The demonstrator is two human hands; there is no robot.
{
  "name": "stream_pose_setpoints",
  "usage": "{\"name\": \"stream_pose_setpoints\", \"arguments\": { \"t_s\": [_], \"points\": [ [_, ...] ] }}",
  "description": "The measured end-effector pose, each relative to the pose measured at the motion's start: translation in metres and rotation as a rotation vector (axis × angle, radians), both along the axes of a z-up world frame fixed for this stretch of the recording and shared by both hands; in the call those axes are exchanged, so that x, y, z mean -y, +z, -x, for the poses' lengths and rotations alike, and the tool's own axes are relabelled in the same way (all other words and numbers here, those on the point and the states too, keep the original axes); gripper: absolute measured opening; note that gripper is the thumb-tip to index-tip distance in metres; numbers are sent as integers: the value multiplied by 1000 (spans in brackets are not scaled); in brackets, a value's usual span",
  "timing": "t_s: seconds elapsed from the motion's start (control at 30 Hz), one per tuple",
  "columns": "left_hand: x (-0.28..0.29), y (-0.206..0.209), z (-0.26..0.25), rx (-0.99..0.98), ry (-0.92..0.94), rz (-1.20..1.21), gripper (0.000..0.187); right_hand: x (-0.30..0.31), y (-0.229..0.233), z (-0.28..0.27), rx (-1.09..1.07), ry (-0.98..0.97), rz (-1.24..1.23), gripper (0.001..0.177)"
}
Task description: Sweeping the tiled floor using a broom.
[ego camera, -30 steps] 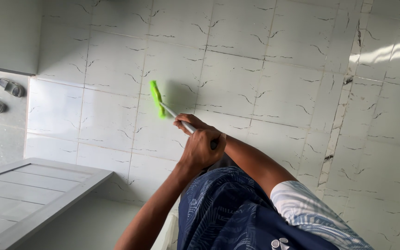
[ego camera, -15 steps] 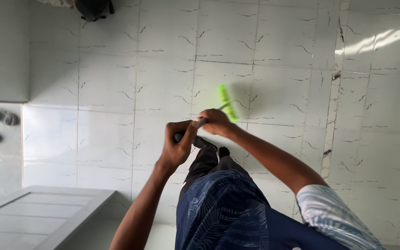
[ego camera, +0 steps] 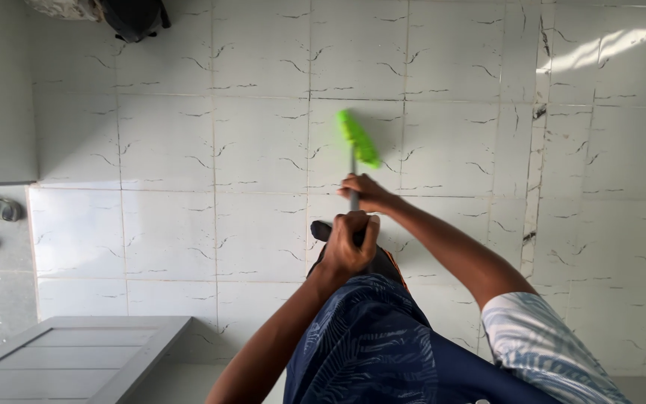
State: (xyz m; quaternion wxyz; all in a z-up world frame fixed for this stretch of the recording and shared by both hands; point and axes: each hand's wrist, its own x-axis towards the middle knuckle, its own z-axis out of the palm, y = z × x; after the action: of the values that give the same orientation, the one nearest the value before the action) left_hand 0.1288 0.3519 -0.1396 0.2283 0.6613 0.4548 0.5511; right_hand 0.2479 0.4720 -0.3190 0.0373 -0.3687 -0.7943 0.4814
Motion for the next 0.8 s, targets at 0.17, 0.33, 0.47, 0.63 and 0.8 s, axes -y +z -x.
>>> {"name": "stream_pose_setpoints", "arguments": {
  "t_s": [0.17, 0.33, 0.47, 0.63, 0.8],
  "points": [
    [-3, 40, 29, 18, 17, 394, 24, 18, -67, 64, -183, 12, 4, 37],
    [-18, 90, 36, 72, 43, 517, 31, 43, -24, 111, -302, -6, -210, 36],
    [-24, 108, 30, -13, -42, 649, 31, 56, 26, 116, -868, -198, -345, 33],
    [-28, 142, 31, -117, -126, 685, 36, 47, 43, 113, -1079, -95, -85, 30],
    [-25, 150, 36, 121, -172, 441, 24, 14, 98, 71, -190, 39, 8, 36]
  ]
}}
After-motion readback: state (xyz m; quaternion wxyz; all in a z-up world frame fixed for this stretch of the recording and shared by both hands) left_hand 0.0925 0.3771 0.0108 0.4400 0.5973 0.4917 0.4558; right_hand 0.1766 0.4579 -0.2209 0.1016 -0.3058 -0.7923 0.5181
